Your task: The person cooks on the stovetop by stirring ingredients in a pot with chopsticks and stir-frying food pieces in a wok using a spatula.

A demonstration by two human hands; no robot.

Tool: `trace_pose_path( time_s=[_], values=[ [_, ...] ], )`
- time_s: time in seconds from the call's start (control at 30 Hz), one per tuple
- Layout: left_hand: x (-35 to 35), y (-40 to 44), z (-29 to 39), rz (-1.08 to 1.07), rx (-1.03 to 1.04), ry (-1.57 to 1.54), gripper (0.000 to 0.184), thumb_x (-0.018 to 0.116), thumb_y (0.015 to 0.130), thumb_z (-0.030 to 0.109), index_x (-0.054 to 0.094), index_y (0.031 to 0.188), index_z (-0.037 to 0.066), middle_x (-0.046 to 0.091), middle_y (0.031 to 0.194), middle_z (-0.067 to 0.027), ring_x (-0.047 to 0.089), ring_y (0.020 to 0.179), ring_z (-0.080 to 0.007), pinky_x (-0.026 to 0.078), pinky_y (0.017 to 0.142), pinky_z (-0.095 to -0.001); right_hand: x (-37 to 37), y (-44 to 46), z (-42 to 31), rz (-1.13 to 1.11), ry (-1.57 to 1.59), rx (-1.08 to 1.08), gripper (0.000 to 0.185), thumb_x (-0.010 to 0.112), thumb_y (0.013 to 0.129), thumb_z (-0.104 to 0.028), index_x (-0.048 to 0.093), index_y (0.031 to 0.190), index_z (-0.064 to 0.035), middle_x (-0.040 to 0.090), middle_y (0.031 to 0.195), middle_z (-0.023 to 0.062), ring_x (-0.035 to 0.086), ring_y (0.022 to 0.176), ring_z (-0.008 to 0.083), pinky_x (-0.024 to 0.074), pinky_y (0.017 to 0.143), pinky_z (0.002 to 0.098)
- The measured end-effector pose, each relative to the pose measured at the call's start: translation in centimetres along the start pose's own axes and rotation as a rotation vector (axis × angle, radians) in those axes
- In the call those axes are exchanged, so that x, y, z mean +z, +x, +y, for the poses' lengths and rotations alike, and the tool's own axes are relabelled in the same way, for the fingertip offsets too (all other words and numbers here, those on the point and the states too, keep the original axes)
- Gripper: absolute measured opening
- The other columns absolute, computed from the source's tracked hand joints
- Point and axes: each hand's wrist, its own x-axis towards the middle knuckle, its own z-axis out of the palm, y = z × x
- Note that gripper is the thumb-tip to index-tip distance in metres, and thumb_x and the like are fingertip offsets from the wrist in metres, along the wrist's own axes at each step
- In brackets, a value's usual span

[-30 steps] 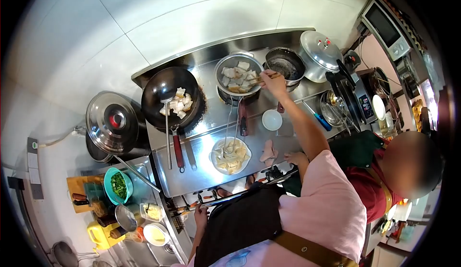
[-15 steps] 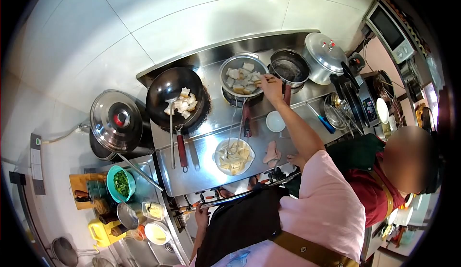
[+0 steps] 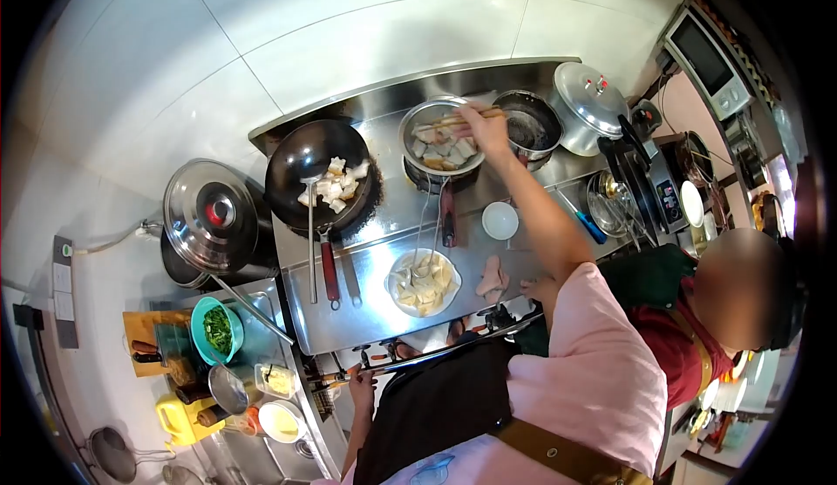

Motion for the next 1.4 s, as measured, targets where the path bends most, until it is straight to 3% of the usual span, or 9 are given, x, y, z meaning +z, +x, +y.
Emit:
trace_pose_path(
  time_s=[0.1,0.23,0.33,0.53,0.77,0.97,1.1,1.2,1.4],
  values=[
    [0.0,-0.2,-0.6,0.011,-0.045,-0.029,0.046,0.058,0.094,0.016,0.045,0.137,0.005,0.069,0.094,-0.0098,0.063,0.068,-0.0149,0.048,0.053,-0.0282,-4.5,-1.2,0.7,-0.007,-0.457,-0.003,0.024,0.061,0.093,-0.02,0.068,0.099,0.0019,0.07,0.084,0.0086,0.068,0.066,0.0136,0.0543,0.056,0.0255],
    [0.3,-0.3,-2.5,-0.012,-0.11,-0.021,0.049,0.062,0.092,0.016,0.047,0.137,0.005,0.066,0.09,-0.0074,0.062,0.07,-0.0138,0.048,0.056,-0.0266,-7.0,-3.2,3.8,0.005,-0.443,-0.021,0.019,0.066,0.09,-0.016,0.069,0.093,0.0028,0.072,0.082,0.0127,0.07,0.071,0.0157,0.0535,0.065,0.0275],
    [0.4,-0.2,-2.1,-0.043,-0.095,0.018,0.051,0.063,0.09,0.014,0.047,0.137,0.004,0.066,0.091,-0.0074,0.062,0.07,-0.0133,0.047,0.056,-0.0262,-7.8,-2.8,6.2,0.081,-0.608,-0.194,0.02,0.064,0.093,-0.019,0.07,0.098,-0.0008,0.069,0.075,0.005,0.064,0.064,0.0098,0.0514,0.061,0.0235],
    [-0.1,0.0,-0.5,0.005,-0.002,-0.012,0.047,0.059,0.092,0.018,0.047,0.136,0.003,0.067,0.093,-0.0096,0.064,0.071,-0.0158,0.049,0.057,-0.0284,-7.1,-1.5,5.4,0.086,-0.473,-0.103,0.023,0.064,0.092,-0.02,0.069,0.096,0.0018,0.07,0.075,0.0068,0.066,0.066,0.0118,0.0515,0.063,0.0245],
    [0.0,-0.7,-1.2,-0.002,-0.051,-0.04,0.051,0.058,0.094,0.02,0.043,0.14,0.004,0.067,0.094,-0.0078,0.062,0.073,-0.014,0.049,0.06,-0.0273,-5.2,-1.4,5.9,0.127,-0.286,-0.116,0.022,0.066,0.09,-0.016,0.07,0.095,0.0046,0.071,0.079,0.0096,0.068,0.066,0.0132,0.0531,0.06,0.0243],
    [0.6,-0.5,-2.2,-0.017,-0.034,0.008,0.048,0.061,0.092,0.02,0.049,0.134,0.002,0.064,0.085,-0.0068,0.063,0.07,-0.0143,0.049,0.057,-0.0271,3.0,-2.6,2.2,0.061,0.013,-0.122,0.023,0.065,0.091,-0.017,0.069,0.094,0.0057,0.071,0.081,0.0112,0.069,0.067,0.0143,0.0548,0.059,0.0247],
    [0.3,-0.6,-1.1,0.048,0.003,-0.058,0.047,0.061,0.092,0.019,0.049,0.134,0.003,0.065,0.087,-0.0072,0.063,0.072,-0.014,0.049,0.057,-0.0261,3.1,-1.2,2.2,0.063,-0.273,-0.148,0.024,0.066,0.09,-0.019,0.069,0.1,0.003,0.07,0.079,0.0109,0.07,0.067,0.0165,0.0549,0.06,0.0292],
    [0.0,-1.6,-0.4,0.078,-0.018,-0.083,0.048,0.06,0.092,0.019,0.048,0.135,0.002,0.066,0.089,-0.008,0.063,0.072,-0.0141,0.049,0.058,-0.0261,-0.6,-0.2,2.6,0.189,-0.32,-0.033,0.024,0.063,0.091,-0.019,0.069,0.098,0.0036,0.07,0.079,0.0109,0.071,0.068,0.0179,0.0549,0.057,0.0283],
    [0.2,-2.2,-3.9,0.013,-0.134,-0.041,0.052,0.059,0.092,0.017,0.044,0.14,0.003,0.068,0.093,-0.0091,0.063,0.07,-0.0152,0.05,0.056,-0.0263,-4.1,0.2,7.7,0.159,-0.278,0.067,0.023,0.061,0.092,-0.019,0.068,0.097,0.0032,0.069,0.077,0.0106,0.07,0.065,0.0171,0.0549,0.055,0.0285]
  ],
)
